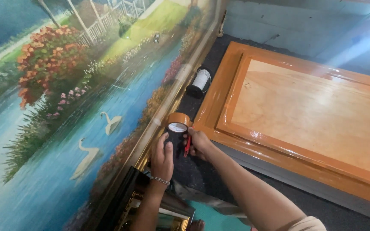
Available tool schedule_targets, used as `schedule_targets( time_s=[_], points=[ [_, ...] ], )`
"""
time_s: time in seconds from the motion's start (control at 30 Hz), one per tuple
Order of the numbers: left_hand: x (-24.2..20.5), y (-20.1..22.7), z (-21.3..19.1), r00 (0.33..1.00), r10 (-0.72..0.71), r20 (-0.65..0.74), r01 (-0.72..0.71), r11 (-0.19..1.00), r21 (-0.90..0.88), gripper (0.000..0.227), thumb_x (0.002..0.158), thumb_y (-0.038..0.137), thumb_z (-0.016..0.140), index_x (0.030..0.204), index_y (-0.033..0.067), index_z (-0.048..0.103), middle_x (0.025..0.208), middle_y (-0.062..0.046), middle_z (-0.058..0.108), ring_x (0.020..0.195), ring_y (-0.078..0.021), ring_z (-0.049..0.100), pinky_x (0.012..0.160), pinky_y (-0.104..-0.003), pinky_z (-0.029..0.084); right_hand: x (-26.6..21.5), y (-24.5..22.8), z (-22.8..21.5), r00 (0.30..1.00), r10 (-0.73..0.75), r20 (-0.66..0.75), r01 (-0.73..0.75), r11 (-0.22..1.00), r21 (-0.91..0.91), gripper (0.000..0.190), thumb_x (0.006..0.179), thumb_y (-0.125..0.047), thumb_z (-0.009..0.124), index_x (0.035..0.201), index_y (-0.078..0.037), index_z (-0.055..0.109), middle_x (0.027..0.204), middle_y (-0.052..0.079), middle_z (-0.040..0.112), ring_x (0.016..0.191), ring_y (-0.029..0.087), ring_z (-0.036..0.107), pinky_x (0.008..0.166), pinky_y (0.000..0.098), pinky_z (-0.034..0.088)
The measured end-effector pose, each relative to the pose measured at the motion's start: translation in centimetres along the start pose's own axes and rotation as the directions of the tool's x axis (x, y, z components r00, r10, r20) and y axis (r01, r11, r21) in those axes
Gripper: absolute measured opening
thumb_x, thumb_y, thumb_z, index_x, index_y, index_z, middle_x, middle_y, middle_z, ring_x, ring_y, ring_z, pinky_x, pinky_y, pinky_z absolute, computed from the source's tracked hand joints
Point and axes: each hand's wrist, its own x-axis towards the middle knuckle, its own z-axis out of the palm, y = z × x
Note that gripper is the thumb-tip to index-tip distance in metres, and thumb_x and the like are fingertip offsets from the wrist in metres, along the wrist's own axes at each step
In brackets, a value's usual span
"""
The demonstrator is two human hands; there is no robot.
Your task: Applying adhesive tape to the back of a picture frame and smoothing it with a cloth to seal the backing.
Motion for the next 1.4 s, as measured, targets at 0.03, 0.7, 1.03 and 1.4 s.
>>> schedule_targets(
  time_s=[0.03, 0.7, 1.03, 1.4],
  points=[
    [0.6, -0.3, 0.3, 1.0, -0.001, -0.001, 0.001, 1.0, -0.001, 0.04, 0.09, 0.031, 0.038, 0.121, 0.0078, 0.048, 0.117, -0.017, 0.052, 0.113, -0.0346, 0.045, 0.097, -0.045, 0.032, -0.3, -0.2, 0.1, 1.0, 0.001, 0.0, -0.001, 1.0, -0.001, 0.039, 0.091, -0.041, 0.03, 0.083, -0.01, 0.053, 0.061, 0.007, 0.052, 0.038, 0.011, 0.036, 0.03, 0.0181, 0.032],
    [9.5, -2.6, 5.0, 0.861, -0.153, 0.485, -0.354, 0.502, 0.789, 0.038, 0.072, 0.025, 0.062, 0.106, 0.0115, 0.052, 0.102, -0.005, 0.051, 0.1, -0.0245, 0.05, 0.08, -0.04, 0.046, -9.5, 0.6, -8.0, 0.939, -0.161, -0.304, 0.121, 0.982, -0.146, 0.037, 0.075, -0.038, 0.057, 0.088, -0.004, 0.063, 0.061, 0.012, 0.052, 0.061, 0.024, 0.052, 0.055, 0.033, 0.041],
    [3.4, 8.9, 2.1, 0.859, -0.2, 0.471, -0.137, 0.797, 0.588, 0.046, 0.068, 0.017, 0.065, 0.113, 0.019, 0.053, 0.102, -0.007, 0.055, 0.102, -0.0262, 0.054, 0.089, -0.038, 0.042, -3.5, -2.0, -26.2, 0.77, -0.481, -0.419, -0.233, 0.399, -0.887, 0.032, 0.086, -0.043, 0.037, 0.098, -0.017, 0.05, 0.098, 0.012, 0.06, 0.097, 0.035, 0.059, 0.082, 0.0482, 0.045],
    [0.8, 17.0, 7.0, 0.786, 0.132, 0.604, -0.162, 0.987, -0.004, 0.04, 0.061, 0.012, 0.068, 0.099, 0.0092, 0.057, 0.101, -0.015, 0.056, 0.103, -0.0386, 0.052, 0.086, -0.046, 0.043, -13.0, -5.3, -22.8, 0.81, -0.451, -0.375, 0.306, 0.871, -0.385, 0.047, 0.082, -0.047, 0.049, 0.112, -0.012, 0.06, 0.109, 0.011, 0.061, 0.09, 0.028, 0.059, 0.065, 0.0301, 0.041]
  ],
)
